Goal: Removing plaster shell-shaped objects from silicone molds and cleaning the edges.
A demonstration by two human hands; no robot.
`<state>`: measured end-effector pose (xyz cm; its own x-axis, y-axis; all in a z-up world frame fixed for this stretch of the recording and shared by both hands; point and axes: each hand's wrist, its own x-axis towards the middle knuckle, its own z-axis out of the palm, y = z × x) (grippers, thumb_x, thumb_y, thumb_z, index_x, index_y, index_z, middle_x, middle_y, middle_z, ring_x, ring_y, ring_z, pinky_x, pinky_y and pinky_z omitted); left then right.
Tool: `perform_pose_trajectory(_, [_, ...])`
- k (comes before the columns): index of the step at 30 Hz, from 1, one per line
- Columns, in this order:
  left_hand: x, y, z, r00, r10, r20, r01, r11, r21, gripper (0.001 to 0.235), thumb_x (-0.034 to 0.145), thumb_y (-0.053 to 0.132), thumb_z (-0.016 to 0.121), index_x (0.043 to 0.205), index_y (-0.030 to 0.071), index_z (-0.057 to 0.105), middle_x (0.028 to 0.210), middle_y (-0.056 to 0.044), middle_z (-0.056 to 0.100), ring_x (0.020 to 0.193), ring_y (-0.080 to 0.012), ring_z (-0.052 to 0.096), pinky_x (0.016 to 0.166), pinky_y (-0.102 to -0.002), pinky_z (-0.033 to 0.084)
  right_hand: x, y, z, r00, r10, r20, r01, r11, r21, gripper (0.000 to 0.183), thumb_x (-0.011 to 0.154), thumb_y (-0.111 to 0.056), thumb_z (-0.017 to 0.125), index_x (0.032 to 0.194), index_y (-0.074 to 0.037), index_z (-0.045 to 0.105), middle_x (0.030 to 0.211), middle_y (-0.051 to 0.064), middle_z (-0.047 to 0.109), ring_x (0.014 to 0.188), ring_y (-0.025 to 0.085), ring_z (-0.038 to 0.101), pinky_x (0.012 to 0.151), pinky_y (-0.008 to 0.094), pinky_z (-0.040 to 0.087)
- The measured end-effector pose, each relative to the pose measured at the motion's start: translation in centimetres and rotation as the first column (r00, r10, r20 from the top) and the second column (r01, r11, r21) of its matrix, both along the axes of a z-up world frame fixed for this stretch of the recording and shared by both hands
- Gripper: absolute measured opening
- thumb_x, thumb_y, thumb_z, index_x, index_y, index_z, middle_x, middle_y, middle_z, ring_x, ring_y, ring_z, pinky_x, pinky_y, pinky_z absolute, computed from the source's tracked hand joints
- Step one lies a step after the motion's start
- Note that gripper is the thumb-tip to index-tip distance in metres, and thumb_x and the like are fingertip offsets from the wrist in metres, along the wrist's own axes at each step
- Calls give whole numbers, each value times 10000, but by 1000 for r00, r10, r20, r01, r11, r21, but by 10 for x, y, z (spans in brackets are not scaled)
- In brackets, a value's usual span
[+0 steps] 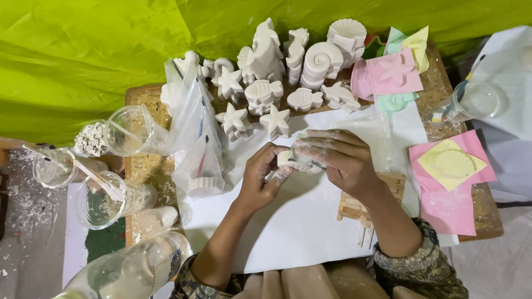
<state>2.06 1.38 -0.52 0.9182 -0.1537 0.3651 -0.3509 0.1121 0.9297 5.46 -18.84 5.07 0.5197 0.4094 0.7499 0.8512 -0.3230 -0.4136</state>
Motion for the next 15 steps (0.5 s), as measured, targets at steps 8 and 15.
perform_pose_trajectory(8, [0,-6,-4,999,-12,-30,8,990,-140,199,963,50,625,1112,-81,639,932,-180,615,855,-252,658,749,-401,588,6,-16,-3,998,-18,-66,31,981,191,203,965,101,549,984,76,750,1022,209,784,980,393,770,892,492,616])
perform_pose_trajectory(15, [0,-2,-4,999,-3,-40,-3,988,-154,188,977,62,611,1112,-69,627,948,-154,609,889,-233,658,790,-399,586,-4,-7,9,999,7,-43,-4,998,68,227,982,62,583,976,-30,791,1014,145,798,994,335,762,933,468,599])
